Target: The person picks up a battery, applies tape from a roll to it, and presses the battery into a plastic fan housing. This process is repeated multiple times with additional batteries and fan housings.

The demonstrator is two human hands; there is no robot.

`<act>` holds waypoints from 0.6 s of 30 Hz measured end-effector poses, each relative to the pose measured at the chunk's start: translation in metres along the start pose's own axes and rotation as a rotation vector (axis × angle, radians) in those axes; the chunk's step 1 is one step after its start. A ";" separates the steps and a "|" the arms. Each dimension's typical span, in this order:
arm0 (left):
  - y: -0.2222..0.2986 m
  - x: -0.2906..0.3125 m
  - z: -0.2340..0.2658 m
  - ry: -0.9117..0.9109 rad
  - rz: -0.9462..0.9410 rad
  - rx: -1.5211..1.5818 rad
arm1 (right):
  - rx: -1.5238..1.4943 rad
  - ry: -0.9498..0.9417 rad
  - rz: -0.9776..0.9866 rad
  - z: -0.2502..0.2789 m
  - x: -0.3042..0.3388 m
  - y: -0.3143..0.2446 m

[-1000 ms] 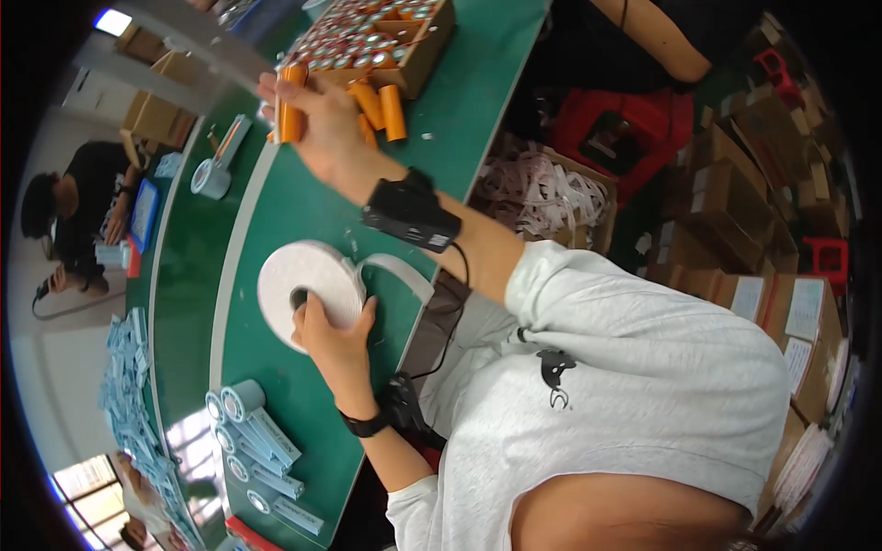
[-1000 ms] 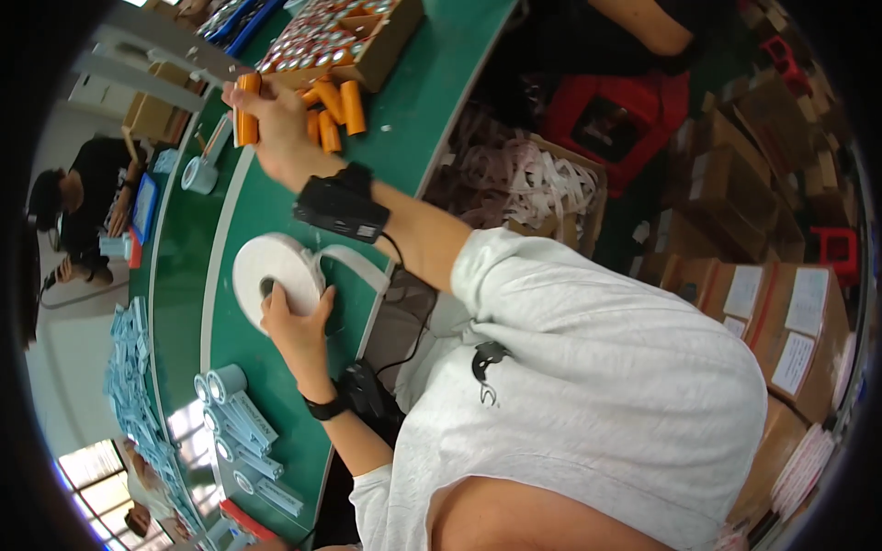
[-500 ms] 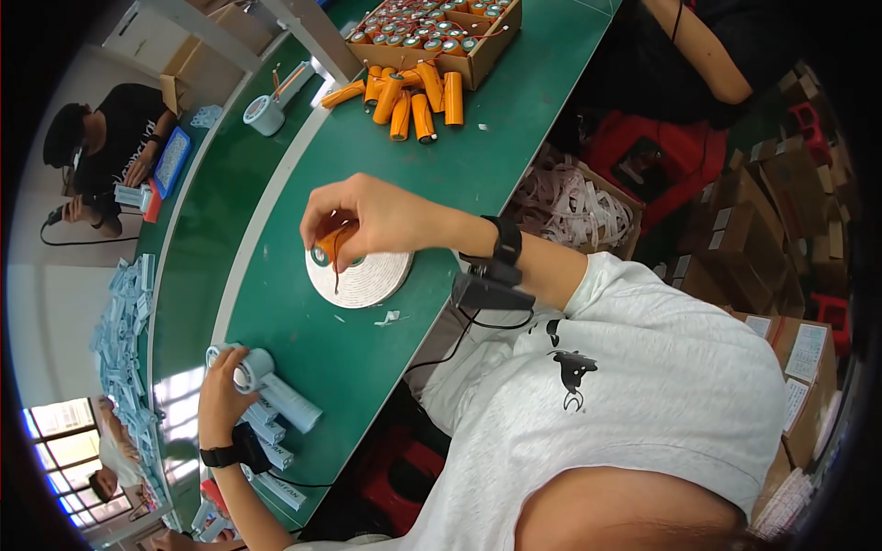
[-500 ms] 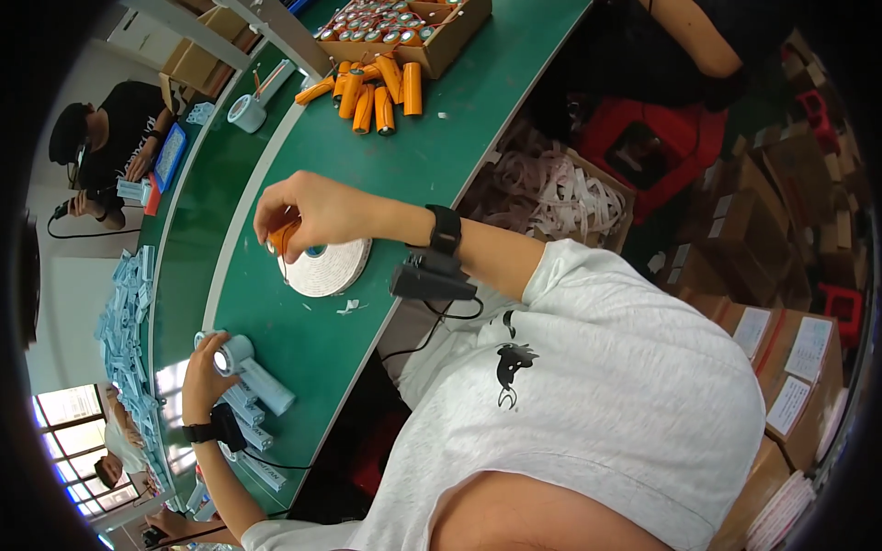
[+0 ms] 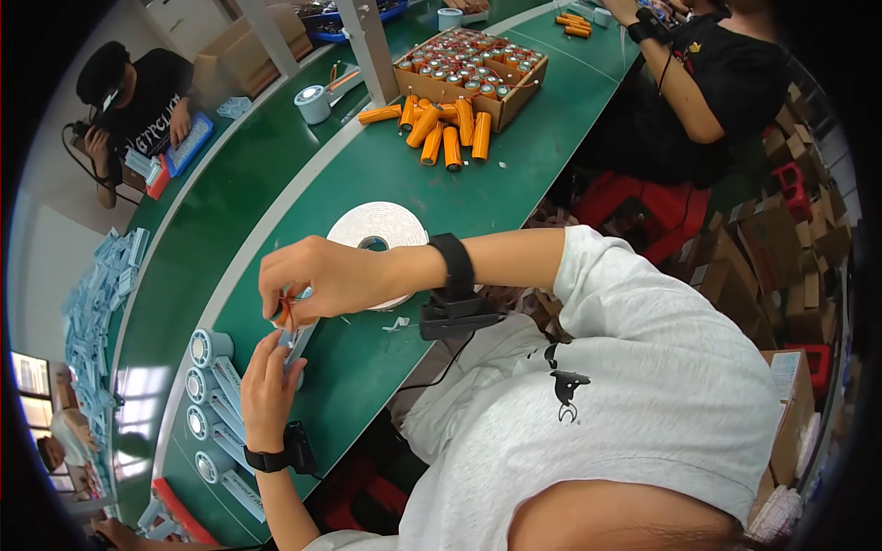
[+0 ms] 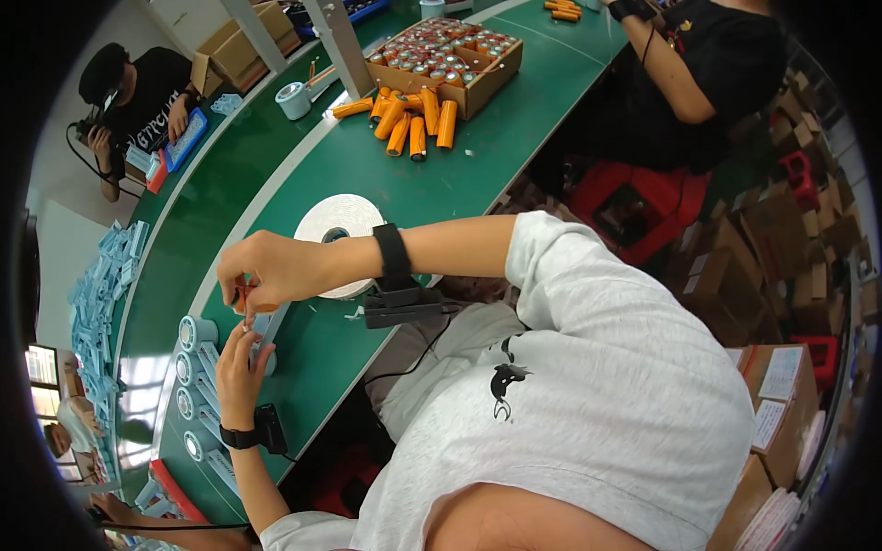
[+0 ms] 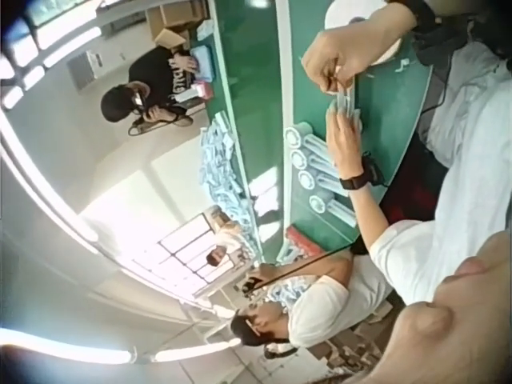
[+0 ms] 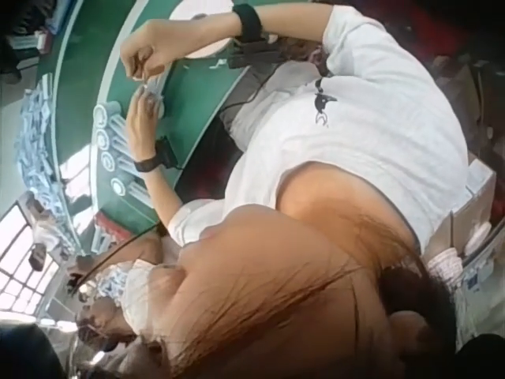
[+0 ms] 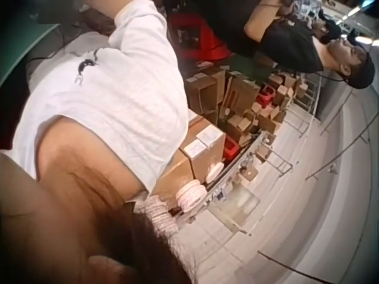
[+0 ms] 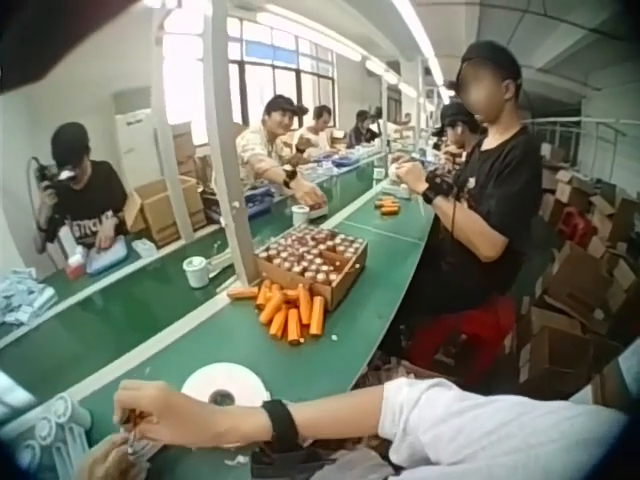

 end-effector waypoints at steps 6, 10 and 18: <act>0.010 -0.009 -0.004 -0.027 0.080 -0.137 | 0.038 -0.019 0.047 -0.004 -0.005 0.039; 0.022 -0.016 -0.012 -0.040 0.047 -0.414 | 0.225 -0.143 0.009 0.003 0.005 0.043; 0.020 -0.002 -0.024 0.529 0.669 0.295 | 0.387 -0.496 0.150 0.000 -0.021 0.030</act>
Point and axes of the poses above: each hand's wrist, its own x-axis away from the middle knuckle, its own z-axis out of the back of the hand, y = z × x, the point moved 1 cm from there along -x, towards the middle knuckle, and after that the axes turned 5 degrees about -z, right-handed, at the moved point
